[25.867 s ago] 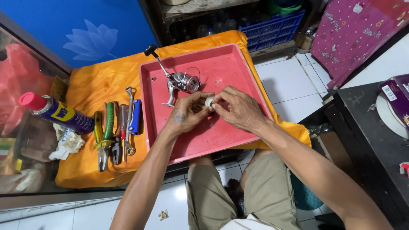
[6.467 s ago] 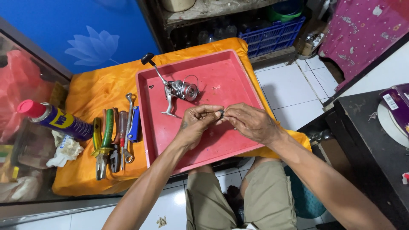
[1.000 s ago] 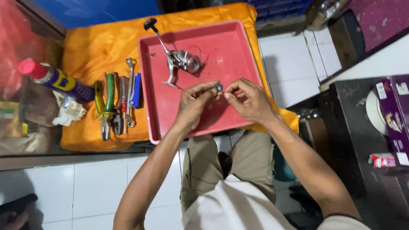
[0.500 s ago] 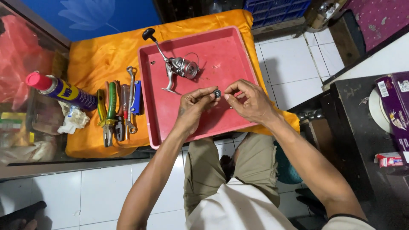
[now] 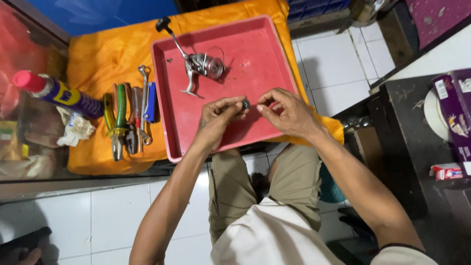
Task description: The person is inspecting and assembling small internal parts of a fishing reel on a work tray.
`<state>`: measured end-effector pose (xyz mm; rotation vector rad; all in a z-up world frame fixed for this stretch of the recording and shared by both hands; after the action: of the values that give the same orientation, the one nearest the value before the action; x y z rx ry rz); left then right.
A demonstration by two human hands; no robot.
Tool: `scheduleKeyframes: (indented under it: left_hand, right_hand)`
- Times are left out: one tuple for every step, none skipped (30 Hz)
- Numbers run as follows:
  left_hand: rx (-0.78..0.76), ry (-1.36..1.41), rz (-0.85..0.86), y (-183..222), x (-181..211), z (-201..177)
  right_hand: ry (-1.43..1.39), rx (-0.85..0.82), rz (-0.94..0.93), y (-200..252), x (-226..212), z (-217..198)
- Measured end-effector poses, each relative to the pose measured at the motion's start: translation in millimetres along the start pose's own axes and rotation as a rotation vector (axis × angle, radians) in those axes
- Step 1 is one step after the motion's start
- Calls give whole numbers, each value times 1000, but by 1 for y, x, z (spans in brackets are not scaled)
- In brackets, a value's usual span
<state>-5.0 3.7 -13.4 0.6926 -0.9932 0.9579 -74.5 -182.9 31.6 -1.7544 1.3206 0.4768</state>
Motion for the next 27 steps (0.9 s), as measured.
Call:
scheduleKeyframes:
  left_hand:
    - [9, 1, -13, 2, 1, -1]
    - [8, -23, 7, 3, 1, -2]
    - [9, -50, 31, 3, 3, -5]
    - [19, -51, 24, 5, 4, -6]
    - [23, -52, 34, 8, 4, -6]
    - [28, -53, 45, 9, 4, -7]
    - [34, -51, 24, 8, 2, -8]
    - [34, -47, 48, 7, 1, -9]
    - [31, -40, 80, 4, 0, -9]
    - [36, -33, 68, 3, 3, -12]
    - [-15, -109, 69, 6, 7, -13]
    - [-67, -183, 69, 9, 12, -13]
    - [-64, -189, 72, 10, 8, -14]
    - [-73, -145, 86, 10, 7, -15]
    - [-88, -103, 103, 7, 7, -13]
    - [-92, -110, 109, 4, 11, -11]
    - [-78, -112, 82, 5, 10, -11]
    - [-64, -115, 55, 6, 9, -12]
    - [-66, -115, 53, 6, 7, -11]
    - [-66, -113, 59, 5, 7, -9]
    - [-60, -113, 64, 6, 7, -9]
    - [-56, -114, 61, 5, 9, -8]
    - [-79, -132, 68, 4, 9, -5]
    - [-102, -150, 75, 4, 9, -2]
    - [-109, -147, 72, 3, 10, 0]
    - [-108, -163, 73, 3, 11, 1]
    - [-101, -182, 71, 5, 13, 1]
  right_hand:
    - [-7, -8, 11, 3, 3, 1]
    - [-4, 13, 0, 6, 6, 1]
    - [-3, 36, -16, 6, 10, 3]
    - [-11, 29, -11, 8, 18, 7]
    - [-9, 42, -38, 11, 26, 10]
    - [-6, 56, -65, 14, 35, 13]
    - [-12, 48, -46, 15, 39, 14]
    - [-2, 61, -76, 16, 42, 14]
    - [14, 73, -115, 15, 45, 13]
    - [14, 64, -103, 13, 43, 9]
    - [91, 2, -186, 14, 36, 9]
    - [166, -62, -269, 14, 28, 8]
    - [161, -60, -274, 15, 22, 7]
    - [147, -54, -231, 16, 15, 5]
    - [136, -43, -189, 14, 10, 0]
    - [135, -35, -195, 9, 11, -2]
    - [142, -32, -194, 10, 12, -1]
    - [149, -30, -194, 11, 14, 0]
    - [149, -29, -191, 12, 15, 0]
    - [161, -36, -193, 12, 16, 0]
    - [167, -47, -195, 12, 16, 1]
    - [162, -50, -194, 10, 18, 1]
    - [173, -47, -209, 11, 20, 1]
    - [183, -45, -224, 12, 22, 0]
    - [189, -43, -219, 11, 21, -1]
    - [180, -49, -206, 11, 19, -2]
    - [164, -58, -192, 11, 17, -1]
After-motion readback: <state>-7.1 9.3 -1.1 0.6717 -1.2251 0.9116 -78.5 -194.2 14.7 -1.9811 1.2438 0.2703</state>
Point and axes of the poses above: each hand's wrist, its own y-axis away from the middle knuckle, its own z-axis out of the palm, x = y × z, the point moved 3 cm from there along -y, towards the middle knuckle, and after that the axes turned 3 degrees about y, right-handed, at the moved point
